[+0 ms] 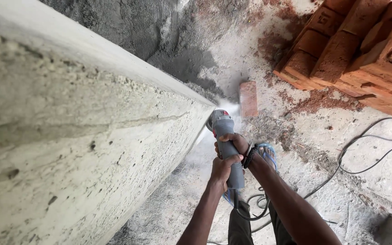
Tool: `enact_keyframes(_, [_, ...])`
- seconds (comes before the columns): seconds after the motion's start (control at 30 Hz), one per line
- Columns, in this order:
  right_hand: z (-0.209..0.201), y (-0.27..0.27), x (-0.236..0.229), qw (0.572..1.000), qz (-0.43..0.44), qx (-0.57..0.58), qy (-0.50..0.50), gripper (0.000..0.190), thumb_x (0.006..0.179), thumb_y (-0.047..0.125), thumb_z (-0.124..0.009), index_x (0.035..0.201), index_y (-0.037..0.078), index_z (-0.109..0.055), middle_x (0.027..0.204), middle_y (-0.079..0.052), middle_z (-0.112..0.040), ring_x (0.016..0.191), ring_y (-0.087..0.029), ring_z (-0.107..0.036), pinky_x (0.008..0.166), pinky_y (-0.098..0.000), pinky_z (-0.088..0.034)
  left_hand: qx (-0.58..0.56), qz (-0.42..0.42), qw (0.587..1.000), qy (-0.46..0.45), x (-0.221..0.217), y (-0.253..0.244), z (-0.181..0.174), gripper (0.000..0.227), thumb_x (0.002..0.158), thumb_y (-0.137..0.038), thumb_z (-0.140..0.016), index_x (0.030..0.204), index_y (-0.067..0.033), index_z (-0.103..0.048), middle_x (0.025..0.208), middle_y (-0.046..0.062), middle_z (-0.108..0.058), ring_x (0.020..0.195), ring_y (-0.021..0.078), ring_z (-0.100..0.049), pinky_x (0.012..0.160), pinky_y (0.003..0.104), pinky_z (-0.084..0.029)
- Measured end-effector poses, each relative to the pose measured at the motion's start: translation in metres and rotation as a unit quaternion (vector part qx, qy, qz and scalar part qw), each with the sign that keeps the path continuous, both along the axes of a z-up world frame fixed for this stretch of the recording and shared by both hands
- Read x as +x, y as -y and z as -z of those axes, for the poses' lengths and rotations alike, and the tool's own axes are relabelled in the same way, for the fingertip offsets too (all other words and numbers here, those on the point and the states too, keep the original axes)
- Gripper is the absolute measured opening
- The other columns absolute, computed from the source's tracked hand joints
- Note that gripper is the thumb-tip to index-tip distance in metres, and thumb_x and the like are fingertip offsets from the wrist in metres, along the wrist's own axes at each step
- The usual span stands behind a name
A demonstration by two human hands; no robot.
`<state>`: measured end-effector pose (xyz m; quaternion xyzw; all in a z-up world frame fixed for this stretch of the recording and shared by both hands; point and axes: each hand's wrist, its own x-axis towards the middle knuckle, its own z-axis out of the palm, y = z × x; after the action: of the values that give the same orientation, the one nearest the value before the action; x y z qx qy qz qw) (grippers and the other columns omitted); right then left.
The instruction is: Grinding and smoothing the surface of a concrete pillar using an electric angle grinder.
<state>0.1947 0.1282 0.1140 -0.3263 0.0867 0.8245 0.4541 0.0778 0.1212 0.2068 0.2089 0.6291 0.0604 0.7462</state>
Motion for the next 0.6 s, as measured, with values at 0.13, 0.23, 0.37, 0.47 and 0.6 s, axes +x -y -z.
enact_keyframes(0.13, [0.013,0.017,-0.009,0.996,-0.031,-0.071,0.036,0.044,0.08,0.021,-0.069,0.116,0.001,-0.056,0.089,-0.016,-0.067,0.071,-0.025,-0.069,0.064,-0.0406,-0.061,0.003,0.011,1.0,-0.018,-0.007,0.014,-0.007,0.05,0.072,-0.029,-0.08,0.102,0.0085,-0.067,0.075,0.014,-0.069,0.057,0.0223,-0.071,0.051,0.036,-0.061])
enact_keyframes(0.23, [0.002,0.03,-0.015,0.999,0.003,-0.038,0.022,0.045,0.081,0.02,-0.07,0.116,-0.005,-0.055,0.09,-0.017,-0.068,0.073,-0.026,-0.07,0.065,-0.0397,-0.061,0.025,0.014,0.999,-0.025,-0.007,0.032,-0.019,0.05,0.072,-0.028,-0.08,0.104,0.0073,-0.066,0.077,0.013,-0.069,0.057,0.0224,-0.071,0.052,0.036,-0.061])
enact_keyframes(0.37, [-0.043,0.066,-0.027,0.998,0.006,-0.033,0.057,0.045,0.079,0.02,-0.07,0.115,-0.003,-0.056,0.087,-0.017,-0.068,0.068,-0.027,-0.069,0.06,-0.0408,-0.061,0.02,-0.01,1.0,-0.013,-0.024,0.072,-0.046,0.049,0.072,-0.026,-0.08,0.105,0.0065,-0.066,0.078,0.013,-0.069,0.057,0.0232,-0.07,0.053,0.037,-0.061])
enact_keyframes(0.47, [-0.056,0.067,-0.038,0.998,-0.02,-0.012,0.065,0.045,0.077,0.019,-0.069,0.114,-0.002,-0.056,0.087,-0.018,-0.069,0.068,-0.027,-0.069,0.058,-0.0416,-0.061,0.026,-0.048,0.998,-0.018,-0.029,0.078,-0.061,0.047,0.071,-0.023,-0.079,0.106,0.0051,-0.065,0.078,0.013,-0.068,0.057,0.0236,-0.07,0.054,0.038,-0.061])
enact_keyframes(0.6, [-0.056,0.077,-0.053,0.999,-0.021,0.011,0.027,0.045,0.079,0.019,-0.071,0.115,-0.003,-0.056,0.089,-0.018,-0.069,0.07,-0.026,-0.071,0.061,-0.0403,-0.062,0.04,-0.068,0.997,-0.017,-0.036,0.083,-0.071,0.044,0.071,-0.02,-0.079,0.103,0.0075,-0.066,0.076,0.013,-0.069,0.057,0.0234,-0.07,0.054,0.038,-0.06])
